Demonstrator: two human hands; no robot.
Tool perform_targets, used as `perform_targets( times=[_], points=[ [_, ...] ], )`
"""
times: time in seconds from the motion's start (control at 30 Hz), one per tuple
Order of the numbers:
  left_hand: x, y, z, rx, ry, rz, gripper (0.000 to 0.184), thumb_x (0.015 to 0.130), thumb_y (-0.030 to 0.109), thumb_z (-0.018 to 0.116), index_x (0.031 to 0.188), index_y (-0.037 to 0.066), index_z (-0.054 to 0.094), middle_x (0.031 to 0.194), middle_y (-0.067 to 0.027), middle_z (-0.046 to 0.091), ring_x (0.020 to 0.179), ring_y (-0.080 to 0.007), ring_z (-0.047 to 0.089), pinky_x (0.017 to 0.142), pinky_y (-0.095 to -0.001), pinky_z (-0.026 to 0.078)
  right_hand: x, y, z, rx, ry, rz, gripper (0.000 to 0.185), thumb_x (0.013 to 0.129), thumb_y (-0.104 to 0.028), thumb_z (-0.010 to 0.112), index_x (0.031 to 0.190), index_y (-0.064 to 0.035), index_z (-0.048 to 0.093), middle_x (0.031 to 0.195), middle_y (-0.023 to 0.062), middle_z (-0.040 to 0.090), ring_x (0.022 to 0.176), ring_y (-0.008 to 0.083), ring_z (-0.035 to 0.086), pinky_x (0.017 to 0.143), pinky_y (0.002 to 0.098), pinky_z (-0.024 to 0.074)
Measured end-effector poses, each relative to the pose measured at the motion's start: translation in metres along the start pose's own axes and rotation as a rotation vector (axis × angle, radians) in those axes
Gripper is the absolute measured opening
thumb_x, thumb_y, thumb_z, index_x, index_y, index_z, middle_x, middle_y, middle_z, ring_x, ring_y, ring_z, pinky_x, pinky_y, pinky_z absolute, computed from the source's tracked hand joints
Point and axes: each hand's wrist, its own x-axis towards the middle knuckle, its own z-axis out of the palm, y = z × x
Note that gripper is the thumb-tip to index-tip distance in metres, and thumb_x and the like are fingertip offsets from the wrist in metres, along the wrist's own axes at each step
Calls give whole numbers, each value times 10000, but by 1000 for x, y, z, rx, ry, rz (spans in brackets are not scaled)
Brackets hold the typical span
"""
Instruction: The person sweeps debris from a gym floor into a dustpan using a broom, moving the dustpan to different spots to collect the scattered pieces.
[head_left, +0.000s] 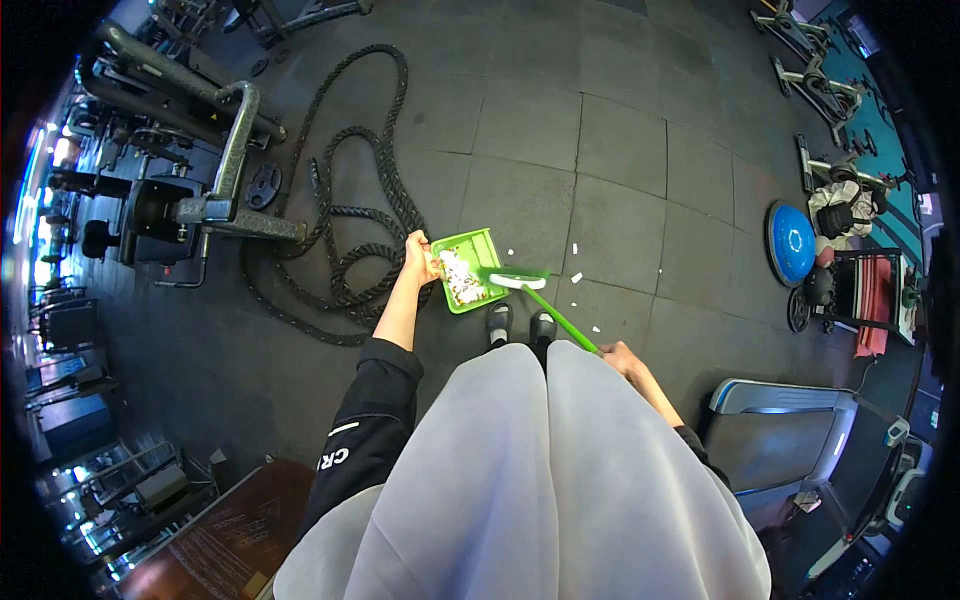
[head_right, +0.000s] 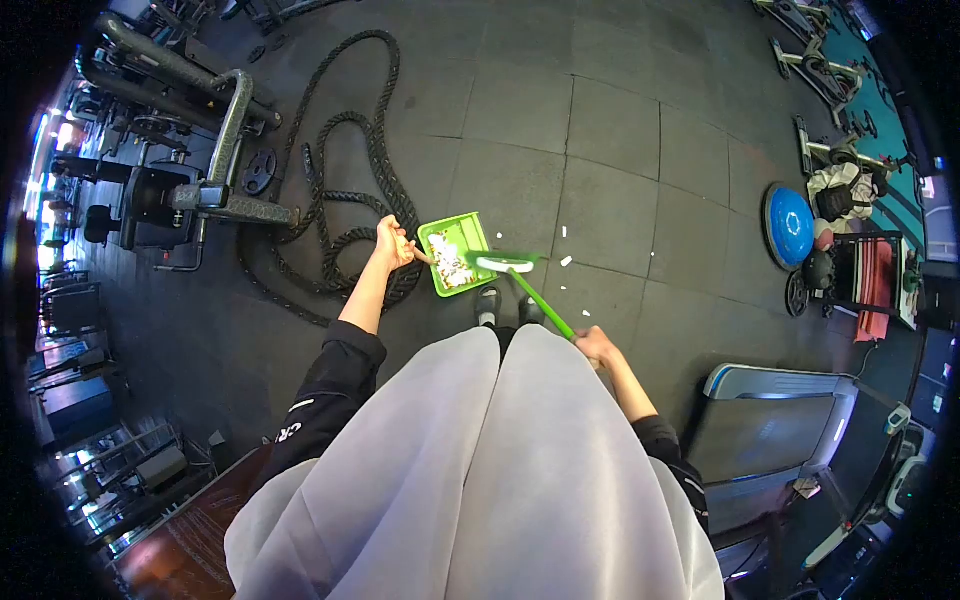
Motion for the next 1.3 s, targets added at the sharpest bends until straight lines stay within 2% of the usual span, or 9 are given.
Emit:
perform_targets(
  times=[0.2, 0.3, 0.33, 0.43, 0.53, 0.77, 0.93, 1.03, 1.3],
  points=[
    [-2, 4, 2, -18, -58, 8, 192, 573, 293, 404, 579, 136, 293, 519, -35, 308, 425, -160, 399, 324, -224, 240, -51, -24, -35, 474, -133, 194, 410, 669, -29, 506, 1065, 24, 414, 484, 35, 450, 331, 88, 393, 291, 216, 326],
    [-7, 3, 2, -5, -8, 14, 192, 573, 293, 404, 586, 137, 293, 517, -33, 303, 417, -156, 395, 323, -222, 237, -46, -37, -27, 391, -50, 152, 399, 669, -38, 505, 1054, 30, 424, 490, 32, 447, 323, 75, 374, 290, 218, 324],
    [-7, 2, 1, 1, -8, 19, 192, 573, 293, 405, 579, 139, 292, 518, -30, 306, 411, -152, 392, 320, -223, 232, -30, -26, -20, 261, -9, 98, 393, 648, -61, 527, 1015, 49, 442, 560, 99, 513, 418, 163, 495, 375, 275, 407],
    [-2, -5, 0, -11, -16, 21, 178, 571, 290, 407, 576, 152, 294, 498, -8, 301, 383, -151, 380, 320, -224, 227, 17, -20, 13, -247, 228, 7, 402, 613, -97, 562, 963, 69, 455, 698, 195, 551, 667, 277, 561, 550, 338, 450],
    [1, -14, 1, -8, 6, 44, 174, 567, 284, 410, 542, 157, 293, 483, 2, 295, 381, -151, 376, 326, -221, 225, 30, -45, 34, -254, 168, 89, 399, 588, -146, 582, 898, 80, 474, 807, 250, 525, 866, 331, 492, 683, 373, 420],
    [2, -17, 2, 0, 34, 63, 180, 576, 290, 411, 568, 156, 292, 503, -5, 297, 396, -143, 362, 332, -221, 226, 34, -36, 41, -315, 12, 58, 347, 599, -206, 581, 792, 78, 530, 784, 237, 540, 769, 292, 545, 650, 343, 432],
    [-5, -11, 2, -3, 7, 52, 191, 575, 300, 415, 572, 157, 290, 522, -14, 312, 410, -147, 390, 338, -219, 231, 12, 7, 21, 28, 2, -118, 369, 646, -175, 527, 940, 46, 501, 650, 152, 557, 601, 200, 536, 565, 332, 442],
    [-6, -6, 3, -10, -26, -4, 192, 574, 306, 422, 593, 159, 300, 550, -18, 332, 401, -148, 382, 334, -222, 238, -26, -10, -15, 91, -87, 11, 379, 653, -167, 511, 989, 6, 483, 673, 132, 565, 602, 186, 537, 587, 319, 439],
    [-15, 8, -13, -5, 78, 5, 178, 580, 289, 401, 595, 144, 299, 494, -16, 304, 388, -152, 377, 324, -227, 241, -9, -30, 6, -222, 196, -135, 414, 595, -98, 469, 997, 1, 480, 720, 246, 529, 774, 306, 536, 672, 322, 422]
  ],
)
